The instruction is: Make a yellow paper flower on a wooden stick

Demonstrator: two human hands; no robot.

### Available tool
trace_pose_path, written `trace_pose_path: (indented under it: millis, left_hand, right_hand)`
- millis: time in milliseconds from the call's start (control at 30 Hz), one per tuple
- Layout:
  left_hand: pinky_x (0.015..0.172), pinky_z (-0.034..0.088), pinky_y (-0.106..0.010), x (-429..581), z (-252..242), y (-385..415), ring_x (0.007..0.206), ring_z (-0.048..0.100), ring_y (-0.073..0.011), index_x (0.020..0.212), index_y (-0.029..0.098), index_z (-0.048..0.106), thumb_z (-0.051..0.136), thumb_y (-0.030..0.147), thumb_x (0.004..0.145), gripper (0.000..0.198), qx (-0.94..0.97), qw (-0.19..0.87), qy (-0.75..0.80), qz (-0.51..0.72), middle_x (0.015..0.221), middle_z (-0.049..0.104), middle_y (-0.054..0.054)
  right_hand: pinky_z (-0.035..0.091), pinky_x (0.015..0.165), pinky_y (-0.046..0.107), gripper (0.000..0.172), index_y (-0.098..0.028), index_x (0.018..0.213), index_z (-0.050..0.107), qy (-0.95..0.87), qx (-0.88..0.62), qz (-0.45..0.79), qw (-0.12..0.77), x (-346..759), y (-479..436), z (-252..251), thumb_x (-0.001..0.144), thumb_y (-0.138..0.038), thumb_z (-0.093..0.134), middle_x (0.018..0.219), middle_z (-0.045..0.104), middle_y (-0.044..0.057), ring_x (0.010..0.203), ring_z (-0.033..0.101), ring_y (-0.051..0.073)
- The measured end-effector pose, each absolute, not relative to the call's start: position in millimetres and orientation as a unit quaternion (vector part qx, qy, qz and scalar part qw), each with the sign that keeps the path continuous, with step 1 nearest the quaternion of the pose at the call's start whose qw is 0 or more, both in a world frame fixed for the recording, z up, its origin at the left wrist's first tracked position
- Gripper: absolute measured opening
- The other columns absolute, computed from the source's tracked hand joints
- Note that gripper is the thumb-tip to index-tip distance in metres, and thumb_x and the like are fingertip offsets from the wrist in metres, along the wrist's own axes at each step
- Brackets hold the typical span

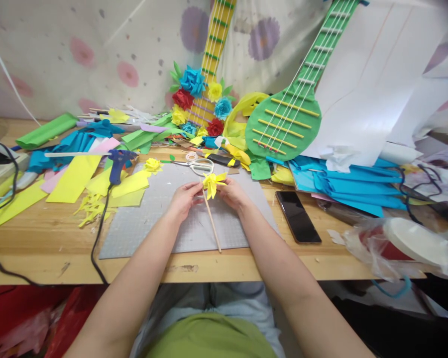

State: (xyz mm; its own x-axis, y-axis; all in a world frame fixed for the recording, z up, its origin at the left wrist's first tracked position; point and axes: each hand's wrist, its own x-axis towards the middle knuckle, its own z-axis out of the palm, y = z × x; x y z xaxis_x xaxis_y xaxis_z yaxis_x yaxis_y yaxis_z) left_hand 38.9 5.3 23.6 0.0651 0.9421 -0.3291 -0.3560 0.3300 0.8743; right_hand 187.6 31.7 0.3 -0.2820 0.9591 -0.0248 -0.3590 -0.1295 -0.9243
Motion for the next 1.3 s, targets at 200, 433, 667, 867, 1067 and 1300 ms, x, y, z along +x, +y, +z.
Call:
trace_pose_path:
  millis: [200, 433, 667, 867, 1067, 1300]
  left_hand:
    - [0.047, 0.042, -0.019, 42.5, 24.4, 5.2, 0.056, 0.055, -0.0088, 0.074, 0.014, 0.064, 0.072, 0.024, 0.057, 0.022, 0.309, 0.634, 0.485, 0.517, 0.067, 0.063, -0.002]
    - [0.05, 0.044, -0.019, 42.6, 23.0, 5.9, 0.057, 0.056, -0.0078, 0.074, 0.014, 0.063, 0.071, 0.023, 0.06, 0.019, 0.279, 0.658, 0.467, 0.521, 0.066, 0.063, -0.001]
    - [0.052, 0.046, -0.02, 37.8, 17.3, 12.2, 0.06, 0.057, -0.0081, 0.077, 0.013, 0.064, 0.069, 0.018, 0.06, 0.018, 0.253, 0.673, 0.45, 0.53, 0.073, 0.064, -0.002]
    - [0.049, 0.043, -0.018, 40.2, 22.0, 10.5, 0.05, 0.049, -0.0044, 0.073, 0.013, 0.063, 0.071, 0.017, 0.057, 0.018, 0.248, 0.654, 0.464, 0.543, 0.059, 0.058, 0.002]
    - [0.049, 0.043, -0.017, 43.4, 19.7, 14.6, 0.046, 0.045, -0.0022, 0.075, 0.013, 0.063, 0.072, 0.019, 0.055, 0.022, 0.258, 0.648, 0.453, 0.556, 0.058, 0.057, 0.003]
    - [0.048, 0.043, -0.016, 45.1, 18.3, 33.6, 0.043, 0.043, -0.0011, 0.078, 0.013, 0.063, 0.069, 0.018, 0.058, 0.022, 0.273, 0.653, 0.437, 0.555, 0.06, 0.058, 0.003]
  right_hand:
    - [0.047, 0.071, 0.03, 0.027, -0.018, 0.07, 0.059, -0.427, -0.347, 0.671, 0.496, 184.1, 30.6, 2.3, 0.05, -0.028, 0.074, 0.076, 0.065, 0.001, 0.077, 0.061, 0.016]
    - [0.047, 0.072, 0.031, 0.027, -0.018, 0.07, 0.059, -0.425, -0.338, 0.674, 0.5, 180.2, 30.9, -0.6, 0.05, -0.027, 0.074, 0.075, 0.065, 0.001, 0.077, 0.06, 0.016]
    - [0.047, 0.073, 0.03, 0.026, -0.018, 0.072, 0.06, -0.427, -0.328, 0.683, 0.493, 179.7, 30.0, -1.2, 0.051, -0.025, 0.073, 0.074, 0.065, 0.0, 0.073, 0.06, 0.014]
    - [0.046, 0.072, 0.029, 0.025, -0.018, 0.074, 0.061, -0.4, -0.331, 0.692, 0.502, 179.2, 33.2, -4.1, 0.052, -0.023, 0.072, 0.074, 0.065, 0.0, 0.072, 0.06, 0.013]
    - [0.046, 0.067, 0.023, 0.021, -0.016, 0.072, 0.063, -0.356, -0.306, 0.713, 0.521, 176.6, 35.4, -6.3, 0.053, -0.018, 0.072, 0.072, 0.066, 0.0, 0.066, 0.059, 0.01]
    - [0.047, 0.066, 0.021, 0.014, -0.016, 0.072, 0.062, -0.292, -0.319, 0.73, 0.529, 173.7, 42.2, -6.8, 0.061, -0.008, 0.065, 0.069, 0.065, -0.001, 0.063, 0.058, 0.009]
